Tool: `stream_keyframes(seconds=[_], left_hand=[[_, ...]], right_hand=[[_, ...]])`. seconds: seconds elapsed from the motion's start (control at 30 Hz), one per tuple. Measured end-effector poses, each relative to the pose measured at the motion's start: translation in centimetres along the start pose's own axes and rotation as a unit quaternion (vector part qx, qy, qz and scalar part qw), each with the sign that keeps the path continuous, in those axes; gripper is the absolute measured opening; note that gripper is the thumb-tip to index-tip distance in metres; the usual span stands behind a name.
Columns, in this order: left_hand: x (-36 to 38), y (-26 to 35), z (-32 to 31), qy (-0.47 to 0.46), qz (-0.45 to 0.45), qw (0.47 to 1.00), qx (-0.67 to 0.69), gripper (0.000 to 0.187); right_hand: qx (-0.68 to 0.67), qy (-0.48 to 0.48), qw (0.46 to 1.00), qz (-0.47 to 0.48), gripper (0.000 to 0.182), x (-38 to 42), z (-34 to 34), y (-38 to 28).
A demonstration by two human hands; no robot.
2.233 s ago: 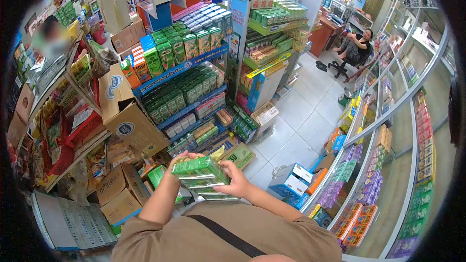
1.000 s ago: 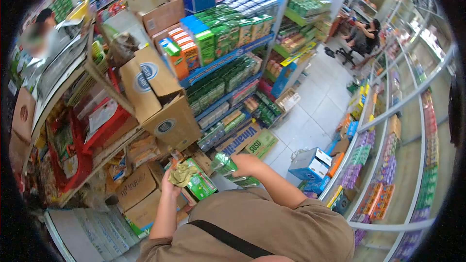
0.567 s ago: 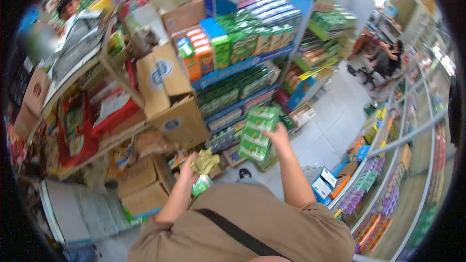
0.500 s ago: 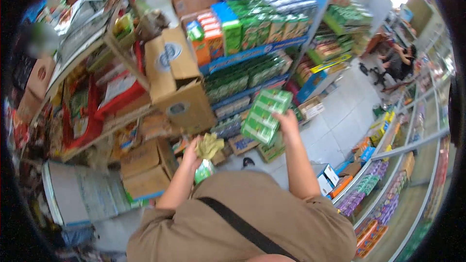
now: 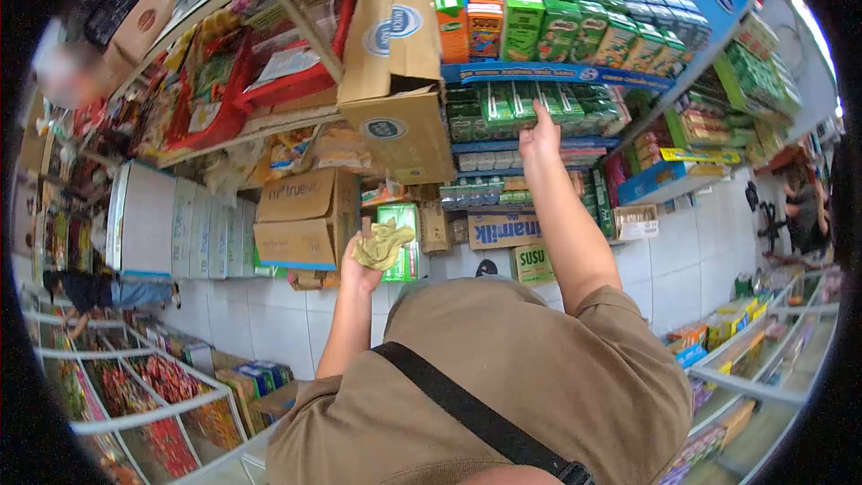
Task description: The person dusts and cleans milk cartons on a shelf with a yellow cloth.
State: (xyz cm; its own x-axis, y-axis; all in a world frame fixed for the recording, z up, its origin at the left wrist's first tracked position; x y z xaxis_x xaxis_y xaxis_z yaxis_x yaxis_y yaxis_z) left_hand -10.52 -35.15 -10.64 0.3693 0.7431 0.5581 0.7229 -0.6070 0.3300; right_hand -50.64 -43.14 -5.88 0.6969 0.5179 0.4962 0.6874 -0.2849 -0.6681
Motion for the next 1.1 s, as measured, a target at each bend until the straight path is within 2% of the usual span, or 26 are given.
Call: stream_keyframes(seconds=[0.07,0.13,0.23,0.37,0.4,0.43,0.47,0.5,0.6,0.7,0.77,0.83,0.87,0.9,0.97,1.0,1.03,1.1], left_hand=[[2.0,0.2,0.6,-0.017,-0.025,0.999,0.028,0.047],[3.1,0.5,2.3,-0.001,-0.059,0.998,0.034,0.049],[4.1,0.3,3.7,0.019,-0.081,0.996,0.035,0.050],[5.4,-0.7,2.4,0.034,-0.084,0.995,0.030,0.049],[5.2,-0.8,2.5,0.031,-0.079,0.996,0.027,0.049],[4.8,-1.0,2.7,0.026,-0.070,0.997,0.023,0.049],[4.1,-1.2,3.0,0.020,-0.056,0.998,0.038,0.048],[3.8,-1.3,2.6,0.029,-0.046,0.998,0.022,0.048],[2.2,-1.9,1.1,0.028,-0.007,0.999,-0.023,0.048],[-0.4,-2.6,-0.1,-0.008,0.032,0.998,-0.057,0.050],[-2.5,-3.5,-1.3,-0.023,0.051,0.996,-0.075,0.053],[-3.1,-4.6,-4.8,-0.075,0.105,0.987,-0.091,0.060],[-2.8,-5.0,-6.8,-0.102,0.132,0.981,-0.099,0.064],[-2.0,-5.5,-8.8,-0.139,0.187,0.963,-0.137,0.068],[0.0,-5.9,-12.3,-0.212,0.294,0.907,-0.213,0.076],[0.1,-5.3,-13.0,-0.233,0.284,0.883,-0.292,0.065],[0.1,-3.8,-13.8,-0.270,0.230,0.838,-0.414,0.059],[0.0,0.5,-15.8,-0.334,0.102,0.697,-0.627,0.048]], right_hand=[[-0.006,0.015,0.999,-0.036,0.035,0.6,-2.3,1.2],[-0.062,-0.019,0.998,-0.012,0.027,-0.6,-4.4,3.5],[-0.041,0.017,0.999,-0.027,0.028,-1.1,-5.9,6.2],[0.161,-0.036,0.982,-0.089,0.031,-5.3,-4.9,7.6],[0.108,-0.091,0.986,-0.084,0.034,-4.9,-5.1,6.9],[0.160,-0.087,0.975,-0.129,0.039,-4.2,-4.8,5.8],[0.172,-0.127,0.964,-0.161,0.037,-3.2,-4.7,5.1],[0.182,-0.164,0.951,-0.190,0.036,-2.6,-4.2,4.3],[0.325,-0.238,0.889,-0.220,0.036,-0.6,-1.8,1.3],[0.366,-0.325,0.856,-0.162,0.038,1.7,1.1,1.2],[0.445,-0.375,0.802,-0.133,0.044,6.1,2.2,1.9],[0.535,-0.430,0.723,-0.081,0.051,12.2,2.3,2.2],[0.541,-0.489,0.685,0.007,0.056,13.5,3.1,3.8],[0.540,-0.540,0.638,0.095,0.060,14.6,3.8,5.3],[0.523,-0.545,0.654,0.039,0.062,17.1,4.3,7.1],[0.513,-0.507,0.692,-0.022,0.058,18.2,3.6,6.6],[0.476,-0.497,0.723,-0.063,0.055,17.8,3.9,7.1],[0.394,-0.468,0.779,-0.135,0.050,16.1,4.8,8.2]])
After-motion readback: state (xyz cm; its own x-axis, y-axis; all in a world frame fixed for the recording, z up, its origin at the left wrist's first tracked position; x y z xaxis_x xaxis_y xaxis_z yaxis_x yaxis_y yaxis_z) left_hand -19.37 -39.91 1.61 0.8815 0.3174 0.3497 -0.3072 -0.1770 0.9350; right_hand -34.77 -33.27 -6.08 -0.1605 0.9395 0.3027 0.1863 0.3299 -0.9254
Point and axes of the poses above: each hand's wrist, its own x-axis away from the middle knuckle, its own z-axis out of the back of the hand, y = z × x, the point moved 4 cm from there along -x, towards the middle knuckle, and after that the axes turned 5 degrees about x, right-handed, at the moved point
